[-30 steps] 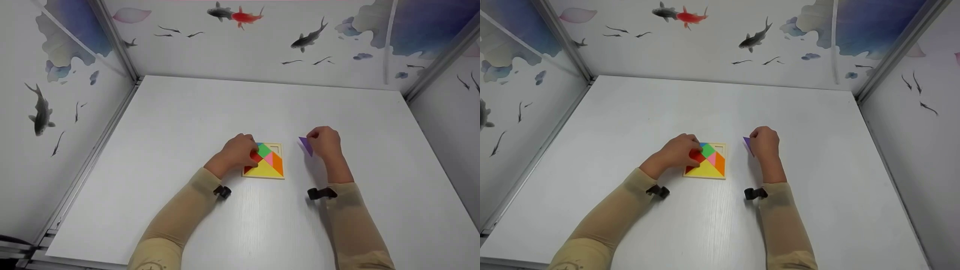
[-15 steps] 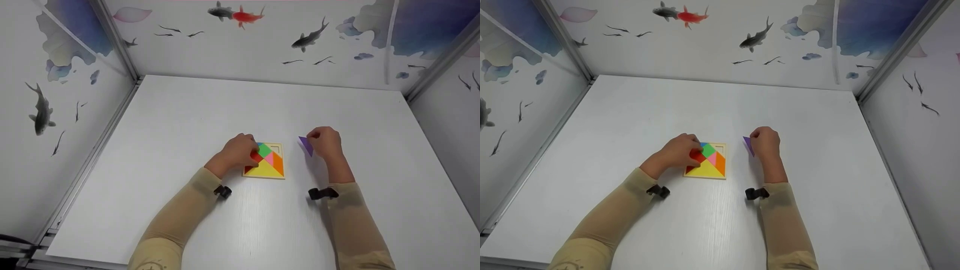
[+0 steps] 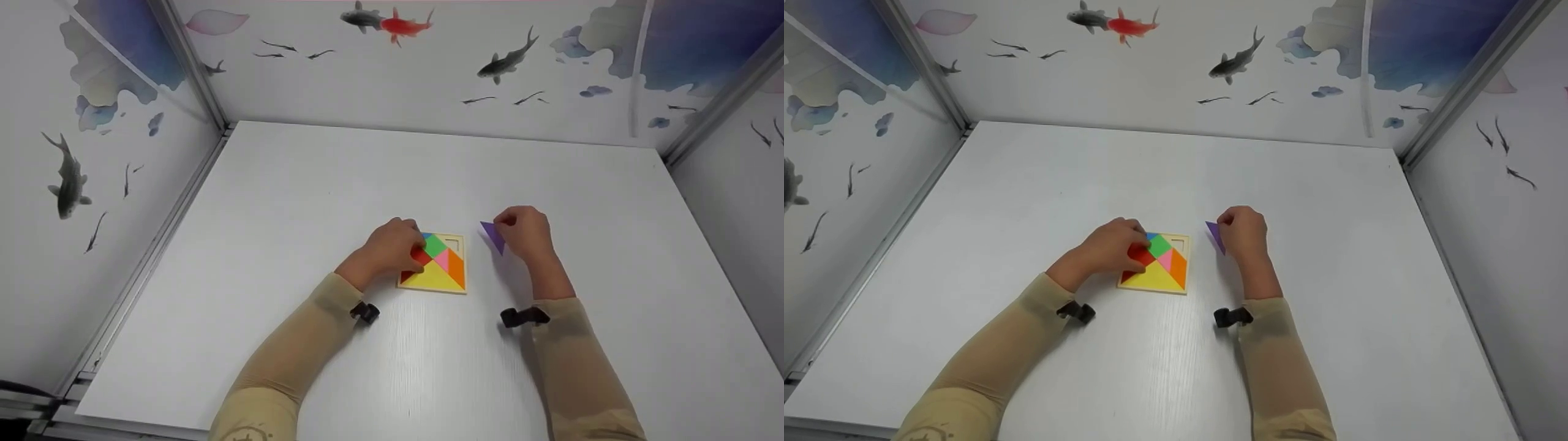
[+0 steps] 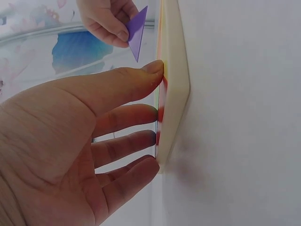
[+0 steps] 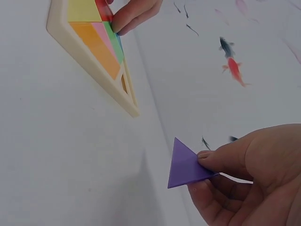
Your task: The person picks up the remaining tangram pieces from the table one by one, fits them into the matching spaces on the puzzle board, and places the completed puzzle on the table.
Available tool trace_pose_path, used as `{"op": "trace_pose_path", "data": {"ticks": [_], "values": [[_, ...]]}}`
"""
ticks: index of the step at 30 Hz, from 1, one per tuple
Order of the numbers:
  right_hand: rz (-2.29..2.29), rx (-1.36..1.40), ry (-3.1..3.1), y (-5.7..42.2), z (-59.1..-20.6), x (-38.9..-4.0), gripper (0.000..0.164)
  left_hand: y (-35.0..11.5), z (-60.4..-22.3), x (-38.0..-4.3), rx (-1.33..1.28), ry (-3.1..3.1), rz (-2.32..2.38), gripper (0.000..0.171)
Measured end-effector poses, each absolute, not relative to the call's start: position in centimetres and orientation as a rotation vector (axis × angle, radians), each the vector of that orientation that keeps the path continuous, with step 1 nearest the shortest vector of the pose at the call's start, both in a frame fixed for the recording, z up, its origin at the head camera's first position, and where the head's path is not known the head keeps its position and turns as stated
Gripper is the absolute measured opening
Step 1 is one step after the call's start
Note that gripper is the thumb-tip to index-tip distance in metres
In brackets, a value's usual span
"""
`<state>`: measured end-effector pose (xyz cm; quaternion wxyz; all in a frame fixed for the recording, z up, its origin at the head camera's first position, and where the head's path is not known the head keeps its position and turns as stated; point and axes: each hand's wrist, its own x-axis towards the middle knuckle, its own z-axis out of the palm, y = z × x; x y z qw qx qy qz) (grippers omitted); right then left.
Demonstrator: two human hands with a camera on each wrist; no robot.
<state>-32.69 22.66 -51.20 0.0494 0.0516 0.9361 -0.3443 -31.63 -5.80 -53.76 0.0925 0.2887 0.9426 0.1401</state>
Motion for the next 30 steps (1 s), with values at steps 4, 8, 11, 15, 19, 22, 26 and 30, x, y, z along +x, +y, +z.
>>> {"op": "trace_pose_path", "data": {"ticks": [4, 8, 11, 15, 19, 22, 26, 30], "values": [[-1.054, 0.13, 2.877, 22.5, -51.3, -32.7, 0.021, -5.8, -53.7, -31.6, 0.849, 2.796, 0.42, 0.039], [-1.063, 0.11, 2.882, 22.3, -51.4, -32.6, 0.021, -5.7, -53.6, -31.6, 0.836, 2.788, 0.417, 0.041], [-1.067, 0.124, 2.856, 22.1, -51.4, -32.6, 0.02, -5.7, -53.5, -31.5, 0.834, 2.781, 0.418, 0.042], [-1.072, 0.143, 2.824, 21.8, -51.4, -32.7, 0.02, -5.6, -53.6, -31.5, 0.833, 2.784, 0.413, 0.042], [-1.079, 0.118, 2.828, 21.5, -51.5, -32.8, 0.019, -5.6, -53.6, -31.5, 0.834, 2.793, 0.412, 0.042], [-1.086, 0.083, 2.842, 21.5, -51.7, -32.7, 0.019, -5.6, -53.6, -31.5, 0.84, 2.796, 0.406, 0.041], [-1.101, 0.057, 2.844, 21.4, -51.8, -32.7, 0.019, -5.6, -53.6, -31.5, 0.841, 2.793, 0.4, 0.042], [-1.105, 0.061, 2.828, 21.1, -51.7, -32.6, 0.019, -5.6, -53.6, -31.5, 0.835, 2.787, 0.398, 0.043]]}}
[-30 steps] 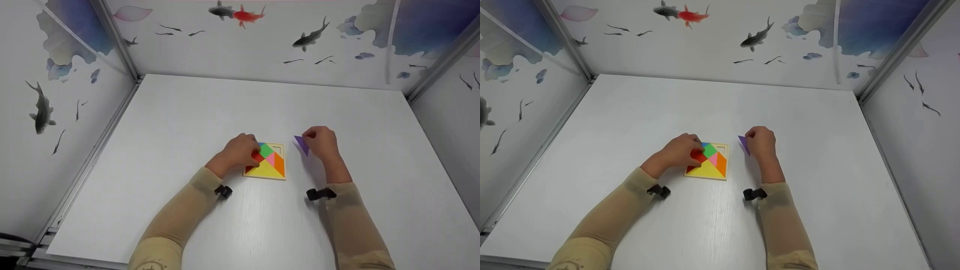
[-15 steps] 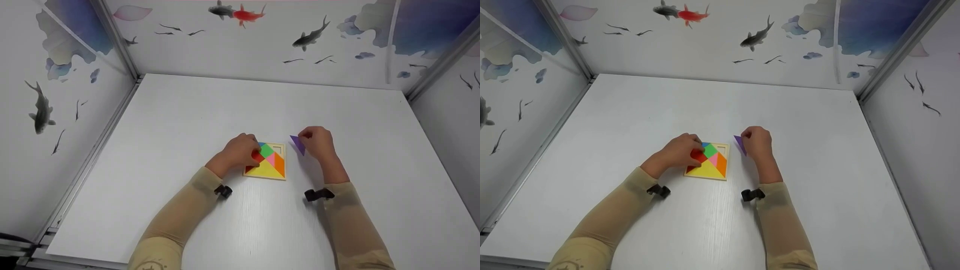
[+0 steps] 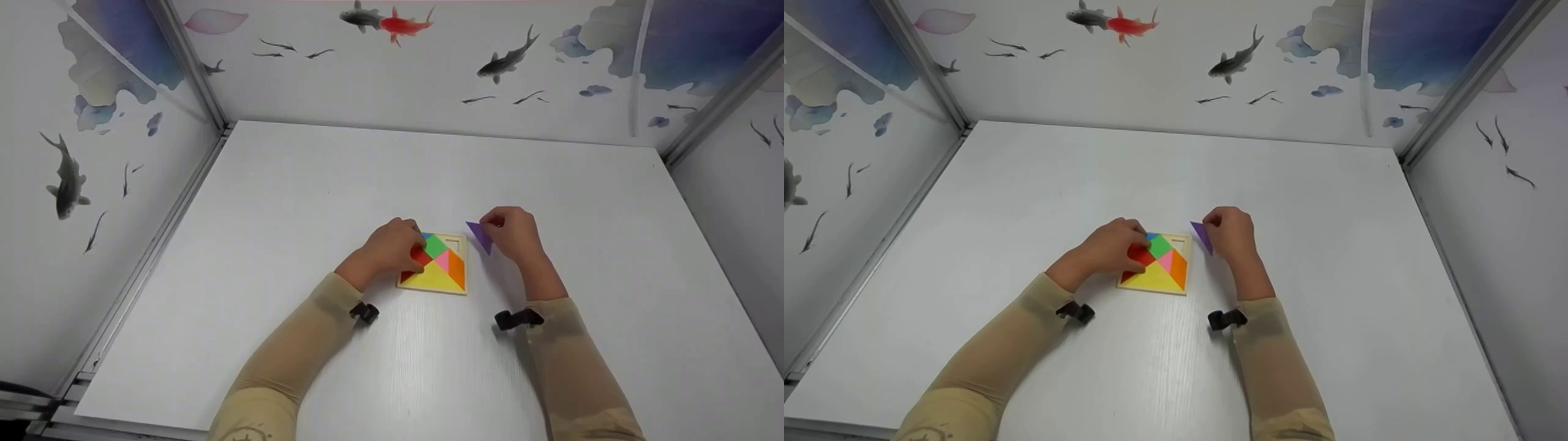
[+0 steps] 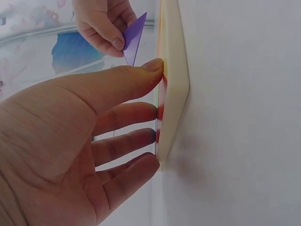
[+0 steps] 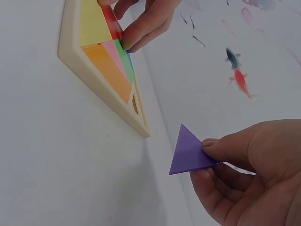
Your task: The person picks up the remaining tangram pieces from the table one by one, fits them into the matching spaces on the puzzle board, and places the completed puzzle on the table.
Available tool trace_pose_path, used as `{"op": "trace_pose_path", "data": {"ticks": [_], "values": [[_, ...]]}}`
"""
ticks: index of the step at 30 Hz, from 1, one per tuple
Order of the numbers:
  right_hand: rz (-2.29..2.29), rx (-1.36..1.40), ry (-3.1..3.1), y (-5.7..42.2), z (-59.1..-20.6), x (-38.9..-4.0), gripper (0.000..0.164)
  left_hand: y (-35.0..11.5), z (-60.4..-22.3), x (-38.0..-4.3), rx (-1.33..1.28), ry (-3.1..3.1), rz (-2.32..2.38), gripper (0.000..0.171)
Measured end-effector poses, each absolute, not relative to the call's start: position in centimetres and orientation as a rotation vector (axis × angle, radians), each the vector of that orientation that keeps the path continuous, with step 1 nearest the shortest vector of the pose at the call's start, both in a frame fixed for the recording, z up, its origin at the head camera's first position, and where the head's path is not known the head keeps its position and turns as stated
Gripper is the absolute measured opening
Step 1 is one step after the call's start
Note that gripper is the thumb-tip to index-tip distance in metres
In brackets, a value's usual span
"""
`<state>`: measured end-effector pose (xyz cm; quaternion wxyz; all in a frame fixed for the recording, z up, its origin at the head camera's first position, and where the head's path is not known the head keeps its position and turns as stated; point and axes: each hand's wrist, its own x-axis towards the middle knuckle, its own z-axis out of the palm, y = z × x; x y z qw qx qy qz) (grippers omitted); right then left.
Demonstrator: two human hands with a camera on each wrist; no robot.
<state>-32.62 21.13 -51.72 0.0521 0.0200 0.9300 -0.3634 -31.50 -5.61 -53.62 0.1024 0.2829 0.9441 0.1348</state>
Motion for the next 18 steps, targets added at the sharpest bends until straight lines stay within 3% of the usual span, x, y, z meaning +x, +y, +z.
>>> {"op": "trace_pose_path", "data": {"ticks": [18], "values": [[-1.137, 0.031, 2.791, 20.41, -51.9, -32.52, 0.017, -5.59, -53.84, -31.59, 0.831, 2.788, 0.413, 0.043]]}}
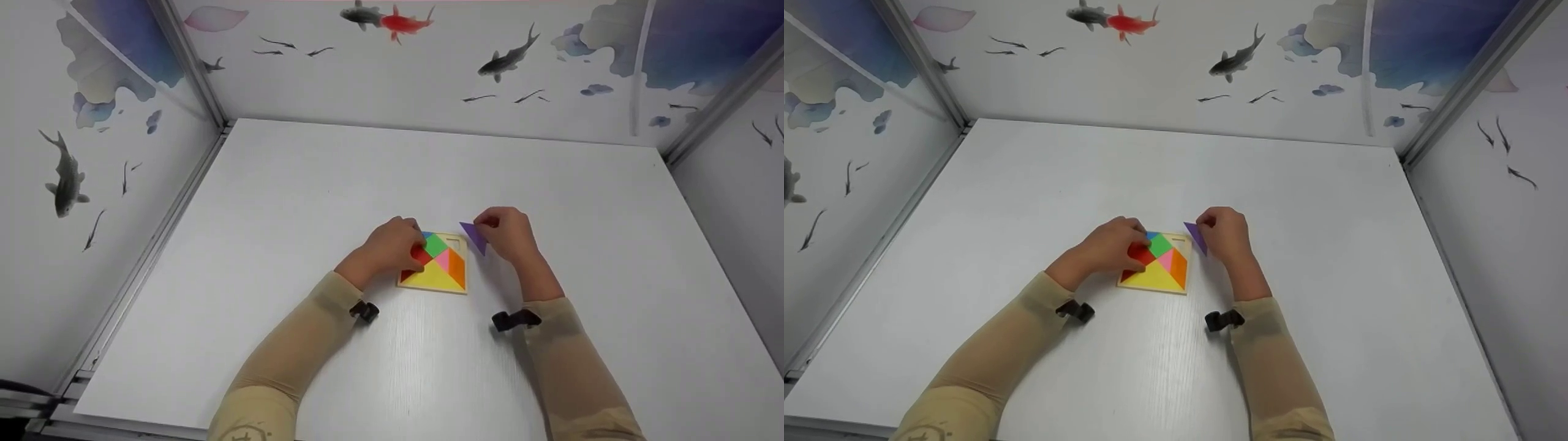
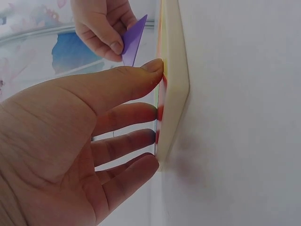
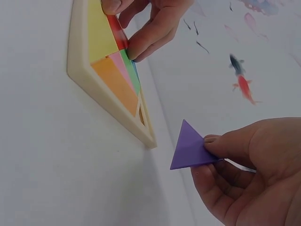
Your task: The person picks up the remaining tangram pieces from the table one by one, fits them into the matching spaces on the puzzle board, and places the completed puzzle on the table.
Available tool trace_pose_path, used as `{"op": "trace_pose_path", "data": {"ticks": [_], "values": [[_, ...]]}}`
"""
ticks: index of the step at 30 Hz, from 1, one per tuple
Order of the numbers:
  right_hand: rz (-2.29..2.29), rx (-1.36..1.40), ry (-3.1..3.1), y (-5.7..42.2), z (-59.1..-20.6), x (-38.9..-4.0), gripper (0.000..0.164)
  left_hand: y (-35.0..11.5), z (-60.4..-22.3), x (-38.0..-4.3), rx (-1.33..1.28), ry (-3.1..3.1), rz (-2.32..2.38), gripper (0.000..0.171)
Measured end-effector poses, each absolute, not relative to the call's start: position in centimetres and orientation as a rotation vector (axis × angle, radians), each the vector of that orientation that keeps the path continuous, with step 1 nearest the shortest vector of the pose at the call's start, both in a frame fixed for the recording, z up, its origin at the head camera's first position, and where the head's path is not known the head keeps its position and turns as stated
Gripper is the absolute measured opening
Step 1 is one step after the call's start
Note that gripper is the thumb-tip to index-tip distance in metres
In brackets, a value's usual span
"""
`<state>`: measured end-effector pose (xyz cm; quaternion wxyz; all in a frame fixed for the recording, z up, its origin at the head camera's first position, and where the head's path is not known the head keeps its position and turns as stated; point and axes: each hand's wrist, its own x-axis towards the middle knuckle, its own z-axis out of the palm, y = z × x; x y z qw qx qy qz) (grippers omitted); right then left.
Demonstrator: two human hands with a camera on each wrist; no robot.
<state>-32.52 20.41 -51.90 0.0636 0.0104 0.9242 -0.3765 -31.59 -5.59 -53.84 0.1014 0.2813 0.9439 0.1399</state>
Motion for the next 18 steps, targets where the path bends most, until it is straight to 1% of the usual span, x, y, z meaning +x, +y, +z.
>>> {"op": "trace_pose_path", "data": {"ticks": [6, 18], "values": [[-1.137, -0.059, 2.842, 20.38, -52.3, -32.64, 0.018, -5.57, -53.64, -31.64, 0.842, 2.782, 0.405, 0.039], [-1.208, -0.013, 2.778, 20.11, -51.9, -32.37, 0.019, -5.57, -53.57, -31.56, 0.829, 2.768, 0.432, 0.039]]}}
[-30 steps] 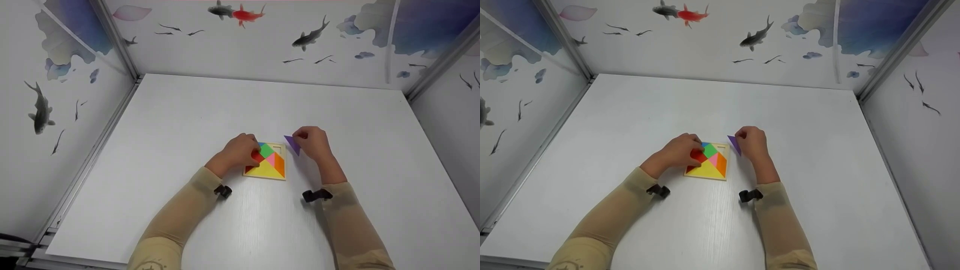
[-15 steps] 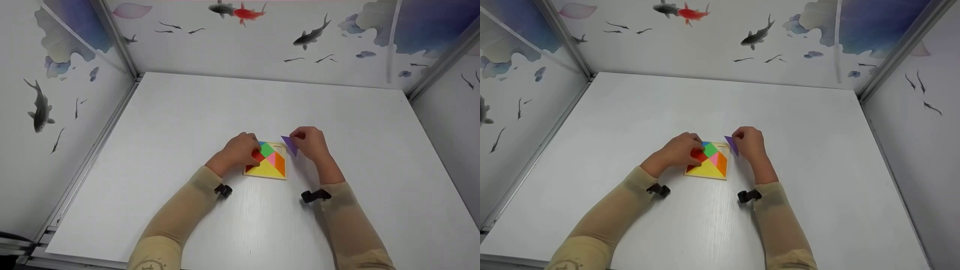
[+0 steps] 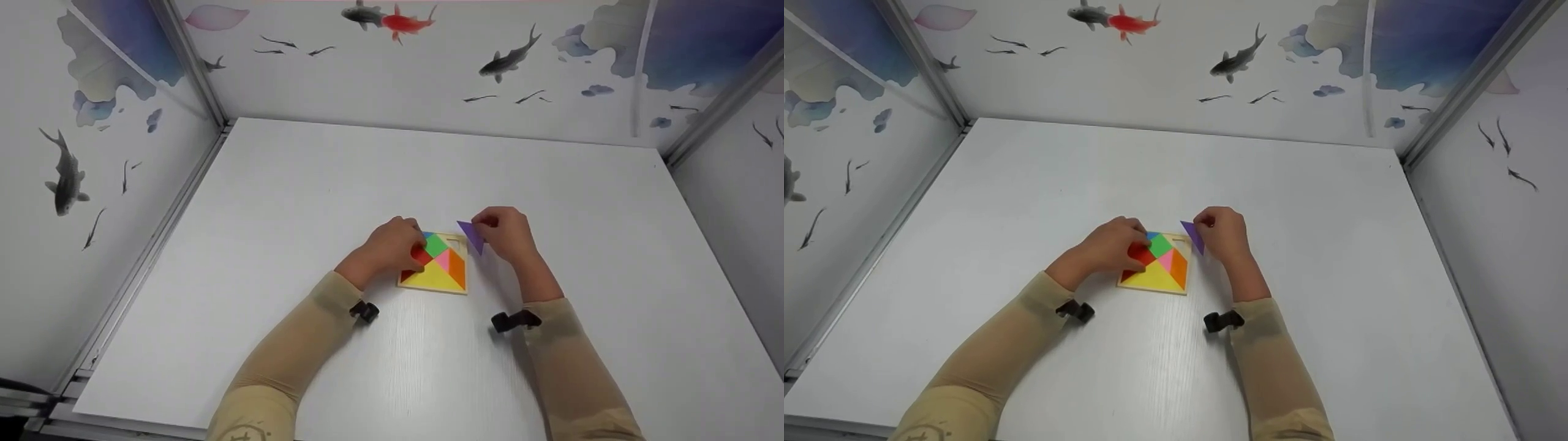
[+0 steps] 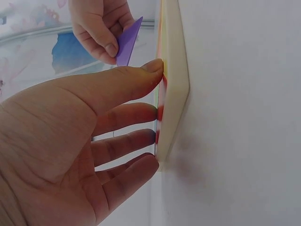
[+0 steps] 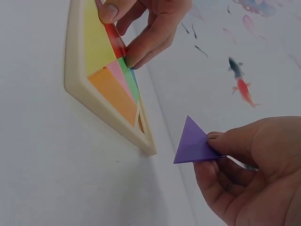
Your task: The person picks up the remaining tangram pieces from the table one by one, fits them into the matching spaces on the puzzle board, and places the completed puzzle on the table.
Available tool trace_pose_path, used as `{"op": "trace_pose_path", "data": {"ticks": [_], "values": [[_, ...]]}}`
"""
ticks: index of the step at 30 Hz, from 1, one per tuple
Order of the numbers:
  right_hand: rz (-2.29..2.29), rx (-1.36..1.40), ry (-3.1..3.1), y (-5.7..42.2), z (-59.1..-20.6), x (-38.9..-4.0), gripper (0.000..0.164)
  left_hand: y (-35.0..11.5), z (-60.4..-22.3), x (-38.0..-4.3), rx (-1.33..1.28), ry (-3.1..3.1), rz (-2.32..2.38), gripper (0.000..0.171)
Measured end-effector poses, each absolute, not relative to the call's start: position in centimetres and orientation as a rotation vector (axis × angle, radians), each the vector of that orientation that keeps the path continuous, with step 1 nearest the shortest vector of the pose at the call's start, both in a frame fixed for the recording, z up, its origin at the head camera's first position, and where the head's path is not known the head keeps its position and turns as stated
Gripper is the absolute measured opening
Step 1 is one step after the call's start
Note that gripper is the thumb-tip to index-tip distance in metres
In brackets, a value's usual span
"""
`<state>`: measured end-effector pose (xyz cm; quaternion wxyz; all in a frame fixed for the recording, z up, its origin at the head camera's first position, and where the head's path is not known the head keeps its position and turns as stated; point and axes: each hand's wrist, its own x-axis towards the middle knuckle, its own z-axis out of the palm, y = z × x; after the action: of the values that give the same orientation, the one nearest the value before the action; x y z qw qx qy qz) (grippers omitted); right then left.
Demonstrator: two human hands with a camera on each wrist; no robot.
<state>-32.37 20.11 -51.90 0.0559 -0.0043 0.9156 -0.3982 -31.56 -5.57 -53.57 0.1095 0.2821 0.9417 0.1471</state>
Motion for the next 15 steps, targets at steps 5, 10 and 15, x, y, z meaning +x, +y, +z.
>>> {"op": "trace_pose_path", "data": {"ticks": [5, 10, 15], "values": [[-1.215, -0.021, 2.788, 20.02, -52.05, -32.38, 0.018, -5.57, -53.71, -31.67, 0.836, 2.768, 0.424, 0.041], [-1.223, -0.018, 2.793, 20.07, -52.09, -32.48, 0.017, -5.62, -53.74, -31.66, 0.839, 2.774, 0.427, 0.04], [-1.219, -0.018, 2.794, 20.02, -52.07, -32.51, 0.016, -5.64, -53.61, -31.55, 0.837, 2.783, 0.418, 0.038]]}}
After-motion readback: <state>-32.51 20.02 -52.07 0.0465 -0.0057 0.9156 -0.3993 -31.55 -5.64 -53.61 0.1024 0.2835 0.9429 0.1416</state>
